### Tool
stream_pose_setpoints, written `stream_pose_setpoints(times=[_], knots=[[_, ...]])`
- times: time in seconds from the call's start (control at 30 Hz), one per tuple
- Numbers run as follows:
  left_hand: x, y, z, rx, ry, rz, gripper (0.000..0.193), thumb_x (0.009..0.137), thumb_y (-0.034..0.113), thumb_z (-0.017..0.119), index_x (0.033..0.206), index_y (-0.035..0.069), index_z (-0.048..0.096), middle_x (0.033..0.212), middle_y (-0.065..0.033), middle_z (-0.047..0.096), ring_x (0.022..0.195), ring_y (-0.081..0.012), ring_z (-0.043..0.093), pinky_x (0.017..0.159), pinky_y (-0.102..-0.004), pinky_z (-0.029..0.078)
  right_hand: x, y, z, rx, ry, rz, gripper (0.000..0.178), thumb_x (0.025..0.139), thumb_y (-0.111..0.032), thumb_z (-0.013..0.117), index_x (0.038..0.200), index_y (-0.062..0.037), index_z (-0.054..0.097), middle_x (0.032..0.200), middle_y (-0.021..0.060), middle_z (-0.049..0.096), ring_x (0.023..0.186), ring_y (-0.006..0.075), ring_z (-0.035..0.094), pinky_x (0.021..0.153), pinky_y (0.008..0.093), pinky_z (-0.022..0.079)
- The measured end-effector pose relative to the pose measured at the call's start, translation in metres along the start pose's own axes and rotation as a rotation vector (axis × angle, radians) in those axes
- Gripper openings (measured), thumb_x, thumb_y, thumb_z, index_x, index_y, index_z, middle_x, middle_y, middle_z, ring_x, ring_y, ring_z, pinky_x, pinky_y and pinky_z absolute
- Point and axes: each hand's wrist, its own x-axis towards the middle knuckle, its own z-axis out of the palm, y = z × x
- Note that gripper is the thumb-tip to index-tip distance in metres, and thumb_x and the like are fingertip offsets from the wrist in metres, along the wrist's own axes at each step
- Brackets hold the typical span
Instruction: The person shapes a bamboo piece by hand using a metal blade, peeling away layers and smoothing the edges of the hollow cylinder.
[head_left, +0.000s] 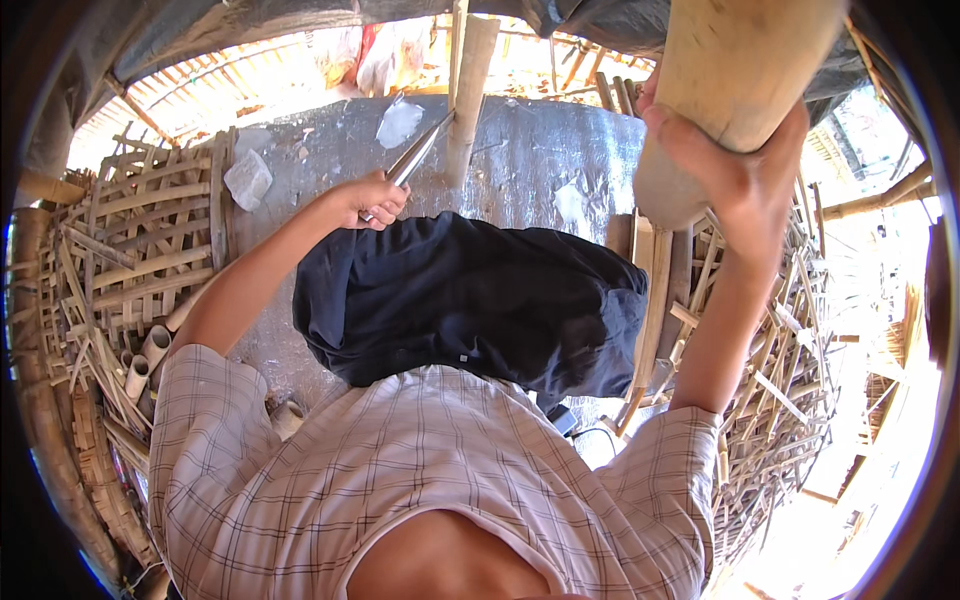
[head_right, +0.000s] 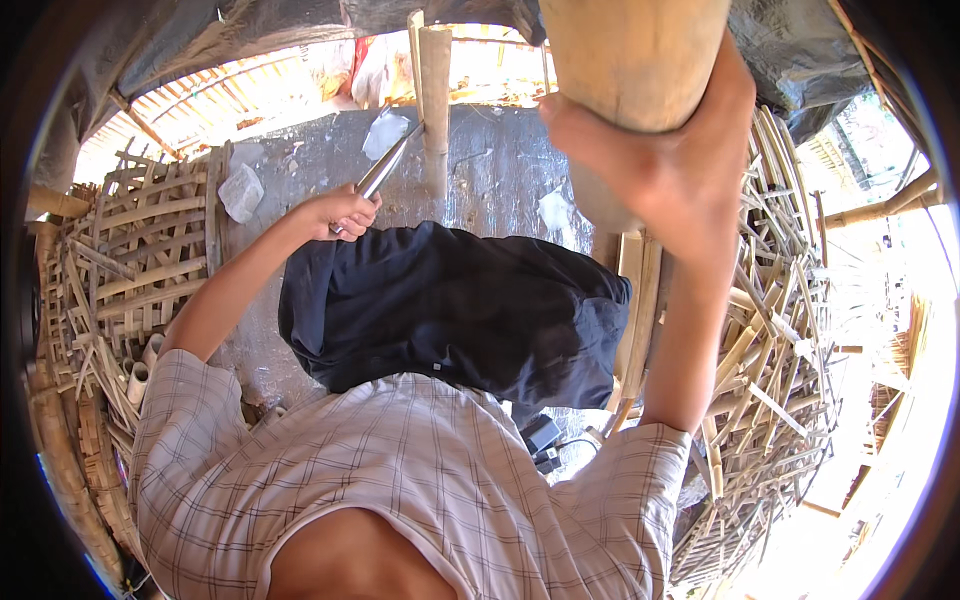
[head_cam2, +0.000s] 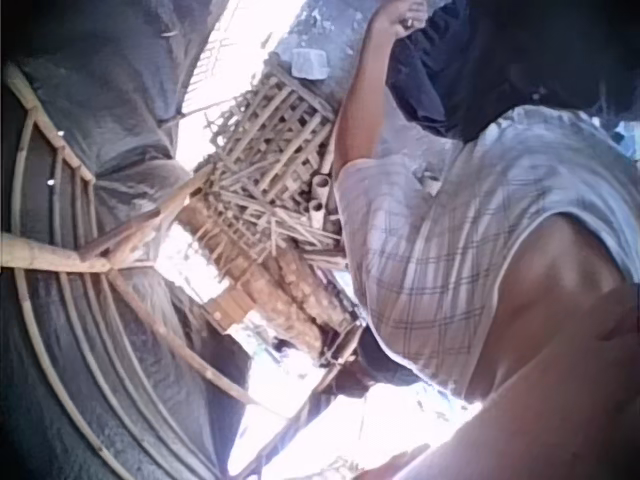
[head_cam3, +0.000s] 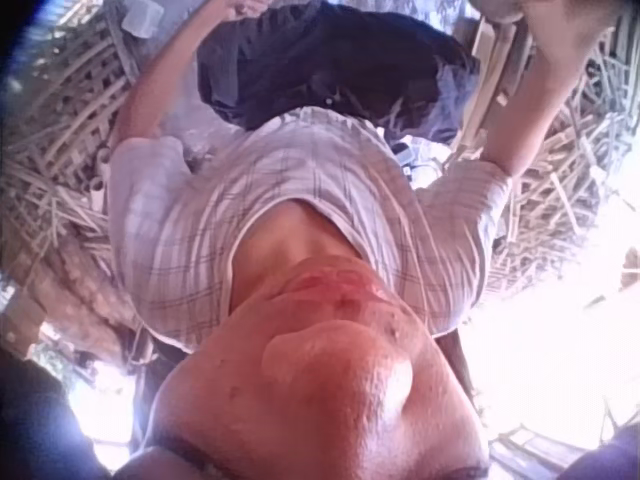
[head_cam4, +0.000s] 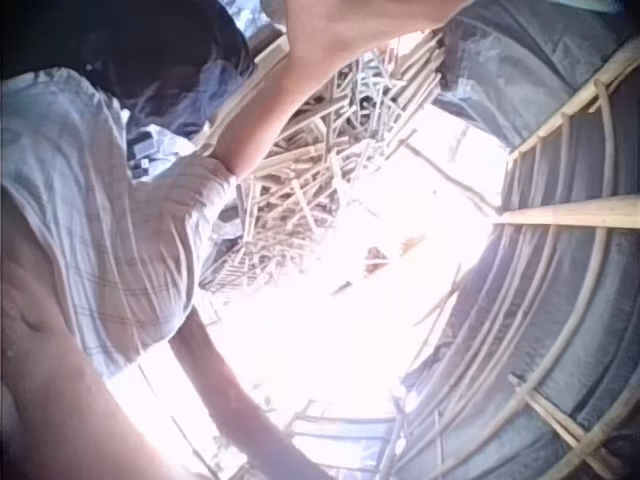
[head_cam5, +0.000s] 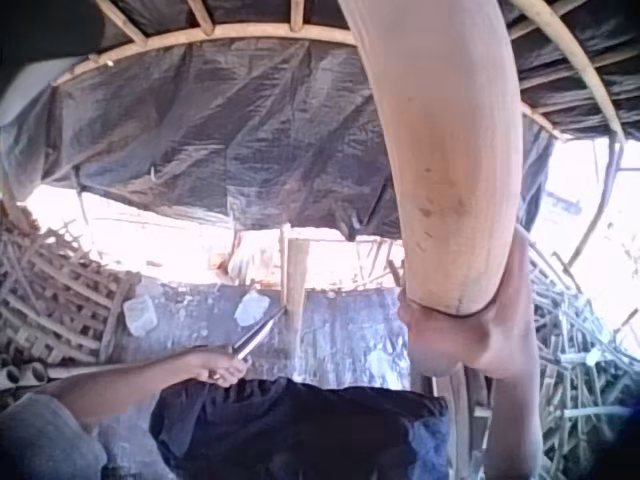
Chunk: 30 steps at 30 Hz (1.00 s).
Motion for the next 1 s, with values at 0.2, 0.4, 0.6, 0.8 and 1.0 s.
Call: stream_pose_setpoints(times=[0.2, 0.4, 0.6, 0.8, 1.0], knots=[[-0.010, -0.003, 0.009, -0.041, 0.062, 0.022, 0.016, 0.092, 0.001, 0.055, 0.098, 0.013, 0.047, 0.060, 0.0082, 0.039, 0.041, -0.0017, 0.033, 0.039, -0.0227, 0.026, -0.103, 0.103, 0.098, -0.408, -0.336, 0.457, 0.074, 0.066, -0.021, 0.085, 0.126, 0.0097, 0.054, 0.100, 0.0271, 0.073, 0.091, 0.0416, 0.075, 0.081, 0.0468, 0.060], [0.025, -0.011, -0.032, -0.192, 0.045, -0.018, 0.017, 0.090, -0.001, 0.055, 0.091, 0.014, 0.049, 0.060, 0.0093, 0.037, 0.043, -0.0025, 0.034, 0.039, -0.0232, 0.025, -0.136, 0.144, 0.128, -0.437, -0.555, 0.555, 0.101, 0.058, -0.029, 0.088, 0.142, 0.0127, 0.050, 0.117, 0.0331, 0.069, 0.112, 0.0400, 0.070, 0.097, 0.0427, 0.055], [0.013, -0.006, -0.016, -0.009, 0.008, -0.047, 0.019, 0.089, 0.000, 0.059, 0.090, 0.016, 0.048, 0.060, 0.0100, 0.038, 0.044, -0.0012, 0.035, 0.042, -0.0229, 0.026, -0.085, 0.126, 0.096, -0.178, -0.573, 0.647, 0.067, 0.056, -0.029, 0.085, 0.110, 0.0073, 0.066, 0.093, 0.0232, 0.072, 0.088, 0.0335, 0.072, 0.081, 0.0404, 0.056], [0.015, -0.023, -0.013, -0.051, 0.120, -0.156, 0.022, 0.087, 0.000, 0.054, 0.084, 0.018, 0.042, 0.057, 0.0102, 0.034, 0.041, -0.0020, 0.032, 0.041, -0.0238, 0.025, -0.025, 0.043, 0.057, -0.108, -0.324, 0.276, 0.065, 0.060, -0.023, 0.084, 0.114, 0.0062, 0.064, 0.098, 0.0242, 0.072, 0.091, 0.0366, 0.071, 0.085, 0.0419, 0.054], [0.007, -0.026, 0.003, -0.025, 0.171, -0.112, 0.019, 0.086, -0.001, 0.052, 0.087, 0.016, 0.044, 0.058, 0.0097, 0.035, 0.042, -0.0021, 0.031, 0.041, -0.0239, 0.024, -0.021, 0.008, 0.067, -0.023, 0.012, -0.009, 0.064, 0.066, -0.012, 0.084, 0.123, 0.0041, 0.059, 0.097, 0.0179, 0.074, 0.087, 0.0251, 0.073, 0.082, 0.0375, 0.057]])
